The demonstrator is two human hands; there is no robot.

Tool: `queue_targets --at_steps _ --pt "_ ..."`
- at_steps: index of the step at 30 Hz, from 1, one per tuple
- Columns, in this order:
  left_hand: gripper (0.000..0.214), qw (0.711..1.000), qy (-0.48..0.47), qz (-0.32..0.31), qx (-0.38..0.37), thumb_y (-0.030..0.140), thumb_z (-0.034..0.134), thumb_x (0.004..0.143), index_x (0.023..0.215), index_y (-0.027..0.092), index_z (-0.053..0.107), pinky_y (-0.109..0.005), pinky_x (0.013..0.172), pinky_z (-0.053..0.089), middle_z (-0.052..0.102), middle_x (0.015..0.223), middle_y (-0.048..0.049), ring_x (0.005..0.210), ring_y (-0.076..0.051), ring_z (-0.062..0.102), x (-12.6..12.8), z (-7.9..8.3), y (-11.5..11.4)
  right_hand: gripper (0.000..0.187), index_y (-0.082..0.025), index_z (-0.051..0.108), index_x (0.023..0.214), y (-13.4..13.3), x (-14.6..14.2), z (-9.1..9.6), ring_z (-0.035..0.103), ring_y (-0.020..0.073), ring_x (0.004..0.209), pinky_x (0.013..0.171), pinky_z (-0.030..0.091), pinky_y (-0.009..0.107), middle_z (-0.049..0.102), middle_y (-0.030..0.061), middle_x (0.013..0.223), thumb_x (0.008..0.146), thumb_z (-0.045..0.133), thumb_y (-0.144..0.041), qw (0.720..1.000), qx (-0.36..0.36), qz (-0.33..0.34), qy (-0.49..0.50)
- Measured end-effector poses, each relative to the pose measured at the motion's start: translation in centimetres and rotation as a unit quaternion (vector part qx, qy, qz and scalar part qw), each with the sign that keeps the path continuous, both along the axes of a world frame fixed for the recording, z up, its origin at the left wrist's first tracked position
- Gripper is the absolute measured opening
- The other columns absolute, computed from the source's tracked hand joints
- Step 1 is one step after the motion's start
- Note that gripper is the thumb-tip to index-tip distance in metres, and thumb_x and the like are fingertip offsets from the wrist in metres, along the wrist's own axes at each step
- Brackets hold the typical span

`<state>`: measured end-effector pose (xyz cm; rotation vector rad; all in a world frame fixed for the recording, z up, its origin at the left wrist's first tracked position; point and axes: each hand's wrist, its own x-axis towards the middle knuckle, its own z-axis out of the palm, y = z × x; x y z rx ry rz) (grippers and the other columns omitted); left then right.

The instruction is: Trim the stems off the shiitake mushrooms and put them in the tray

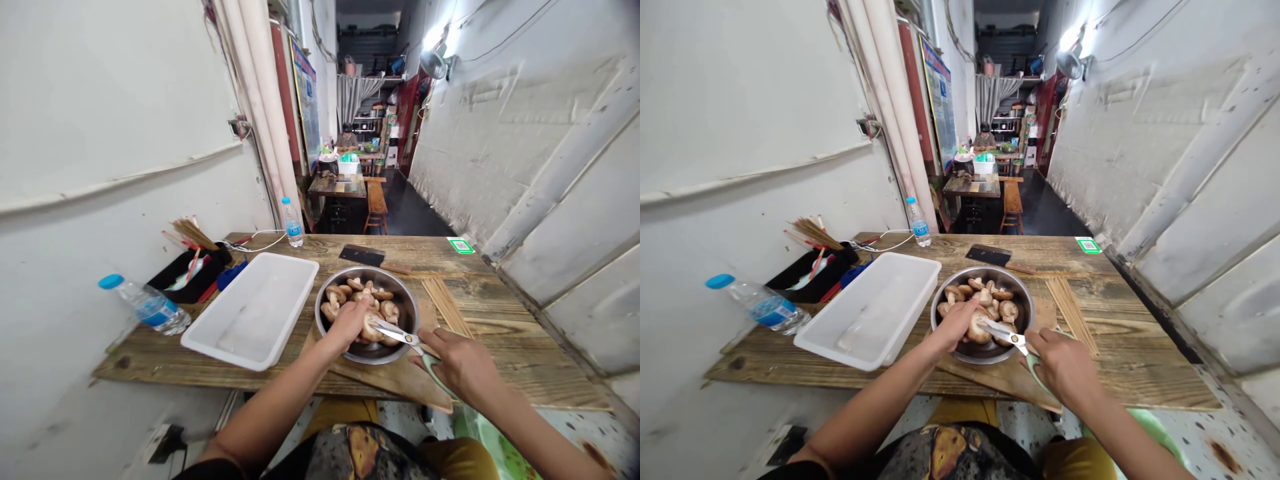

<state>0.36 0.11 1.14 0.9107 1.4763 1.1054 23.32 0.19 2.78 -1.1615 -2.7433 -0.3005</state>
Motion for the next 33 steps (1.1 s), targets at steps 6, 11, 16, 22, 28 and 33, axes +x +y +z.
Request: queue_targets --at_steps 6,11,16,22,28,33 --pt "0.050 1.000 -0.001 -0.005 -0.020 0.056 0.041 0.082 0.081 0.011 0.063 -0.020 0.031 0.026 0.049 0.050 -0.0003 0.036 -0.010 0.041 -0.1 0.1 0.0 0.030 -0.019 0.065 0.097 0.1 0.0 -0.5 0.061 0.0203 0.065 0.054 0.036 0.027 0.064 0.0062 0.074 0.086 0.048 -0.041 0.995 -0.083 0.013 0.059" --pt "0.050 1.000 0.003 0.010 -0.011 0.056 0.040 0.082 0.091 0.014 0.064 -0.021 0.038 0.034 0.054 0.060 -0.0022 0.047 -0.012 0.047 -0.2 -0.3 0.0 0.035 -0.018 0.061 0.084 0.0 -0.6 -0.2 0.045 0.0092 0.039 0.039 0.033 0.020 0.052 -0.0046 0.051 0.071 0.064 -0.051 0.820 -0.482 -0.051 0.304" --pt "0.052 0.979 0.173 0.024 0.102 0.054 0.032 0.086 0.090 0.015 0.066 -0.026 0.055 0.044 0.064 0.072 -0.0059 0.063 -0.017 0.057 -2.9 0.7 -1.0 0.042 -0.019 0.053 0.087 -0.5 -1.4 0.6 0.037 0.0058 0.030 0.031 0.030 0.018 0.048 -0.0074 0.049 0.076 0.056 -0.059 0.584 -0.671 -0.111 0.442" --pt "0.043 0.806 0.560 0.185 0.058 0.043 0.031 0.090 0.109 0.017 0.060 -0.036 0.081 0.043 0.067 0.097 -0.0127 0.093 -0.026 0.060 -11.7 2.4 -3.9 0.044 -0.018 0.056 0.095 -0.2 -2.0 0.3 0.050 0.0096 0.040 0.039 0.044 0.022 0.052 -0.0031 0.056 0.087 0.039 -0.057 0.332 -0.820 -0.087 0.457" --pt "0.039 0.749 0.639 0.059 -0.165 0.036 0.032 0.089 0.101 0.014 0.062 -0.037 0.073 0.044 0.068 0.093 -0.0157 0.092 -0.031 0.061 -16.3 0.0 -4.0 0.043 -0.016 0.061 0.097 0.5 -1.8 -1.8 0.052 0.0093 0.043 0.041 0.047 0.023 0.054 -0.0013 0.059 0.090 0.038 -0.053 0.251 -0.822 -0.107 0.501" --pt "0.036 0.729 0.677 0.060 -0.084 0.032 0.037 0.088 0.105 0.012 0.062 -0.040 0.079 0.043 0.065 0.097 -0.0169 0.096 -0.031 0.058 -12.5 0.3 -3.3 0.042 -0.016 0.063 0.091 -0.1 -1.2 -1.8 0.050 0.0084 0.041 0.040 0.047 0.022 0.052 -0.0015 0.056 0.090 0.039 -0.050 0.241 -0.811 -0.097 0.524"
